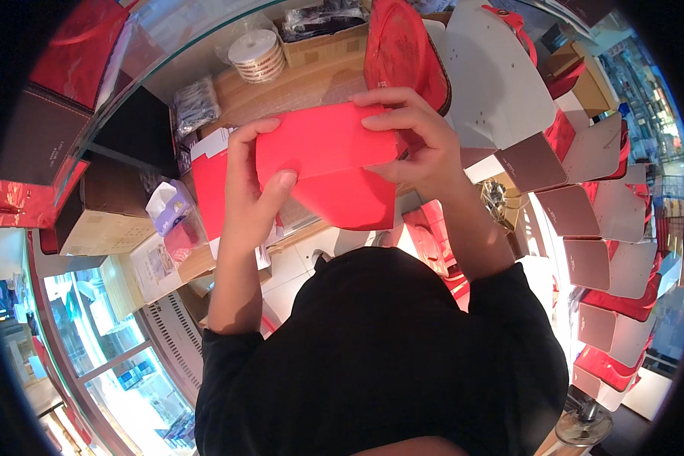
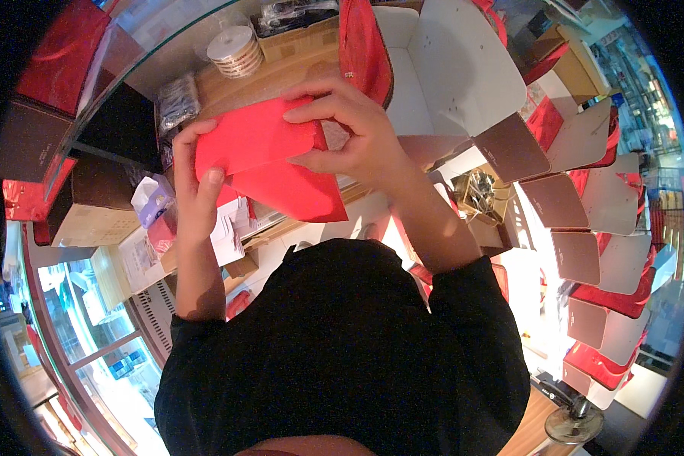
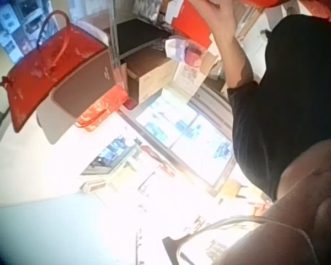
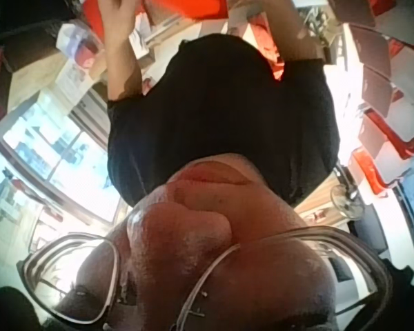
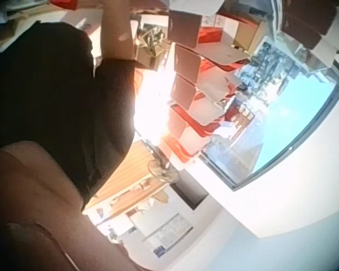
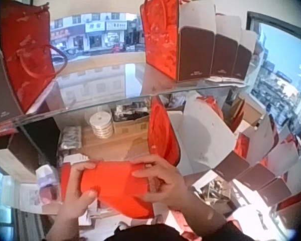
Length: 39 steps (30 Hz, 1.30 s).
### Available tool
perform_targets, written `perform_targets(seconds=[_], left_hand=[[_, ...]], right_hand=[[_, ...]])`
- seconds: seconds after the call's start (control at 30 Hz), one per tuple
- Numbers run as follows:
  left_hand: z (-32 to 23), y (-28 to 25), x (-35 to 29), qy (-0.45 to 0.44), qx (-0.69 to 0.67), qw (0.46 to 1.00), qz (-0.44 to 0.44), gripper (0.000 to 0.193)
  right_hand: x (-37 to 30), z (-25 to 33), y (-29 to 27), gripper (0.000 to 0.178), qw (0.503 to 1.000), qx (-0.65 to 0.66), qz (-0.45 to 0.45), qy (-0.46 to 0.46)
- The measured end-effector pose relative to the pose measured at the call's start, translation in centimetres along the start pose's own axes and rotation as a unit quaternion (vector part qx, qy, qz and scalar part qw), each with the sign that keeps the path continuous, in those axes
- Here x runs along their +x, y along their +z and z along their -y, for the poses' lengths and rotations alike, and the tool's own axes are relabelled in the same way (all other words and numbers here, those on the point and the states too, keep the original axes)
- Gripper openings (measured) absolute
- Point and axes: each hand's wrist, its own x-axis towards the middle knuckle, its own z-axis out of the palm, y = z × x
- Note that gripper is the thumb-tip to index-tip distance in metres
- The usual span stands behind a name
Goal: The person folds flat red cardboard sheets into small rectangular boxes by hand. They repeatedly fold the sides and flaps to form the box structure and then place the finished boxes into a larger white cardboard container on the table.
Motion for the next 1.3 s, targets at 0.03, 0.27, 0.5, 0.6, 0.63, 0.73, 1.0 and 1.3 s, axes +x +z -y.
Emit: perform_targets(seconds=[0.03, 0.27, 0.5, 0.6, 0.63, 0.73, 1.0, 1.3], left_hand=[[0.0, 0.0, -0.2, -0.009, -0.007, 1.000, -0.007, 0.054], [1.1, 0.3, 0.0, 0.044, 0.030, 0.998, -0.029, 0.061], [1.0, 0.9, 0.2, 0.075, 0.041, 0.996, -0.022, 0.064], [0.9, 0.6, 0.5, 0.065, 0.098, 0.993, -0.011, 0.066], [1.0, 0.3, 0.7, 0.068, 0.119, 0.991, 0.003, 0.068], [1.4, 0.1, 1.3, 0.044, 0.130, 0.989, 0.061, 0.071], [2.7, -0.3, 1.6, 0.022, 0.278, 0.960, 0.007, 0.071], [1.8, -1.9, 0.3, -0.042, 0.399, 0.914, 0.064, 0.059]], right_hand=[[0.1, 0.2, 0.1, 0.052, 1.000, 0.015, 0.002, 0.014], [-0.1, 0.8, 1.7, 0.057, 0.974, 0.147, -0.020, 0.171], [0.0, 0.1, 1.8, 0.056, 0.989, 0.096, -0.021, 0.112], [0.1, 0.2, 1.7, 0.054, 0.989, 0.090, -0.021, 0.118], [0.3, 0.2, 1.2, 0.056, 0.989, 0.059, 0.031, 0.130], [1.4, 1.0, -0.3, 0.063, 0.973, -0.013, 0.159, 0.165], [1.6, -0.3, 0.1, 0.066, 0.955, 0.101, 0.042, 0.277], [0.1, 0.2, 0.2, 0.059, 0.913, 0.219, 0.073, 0.335]])
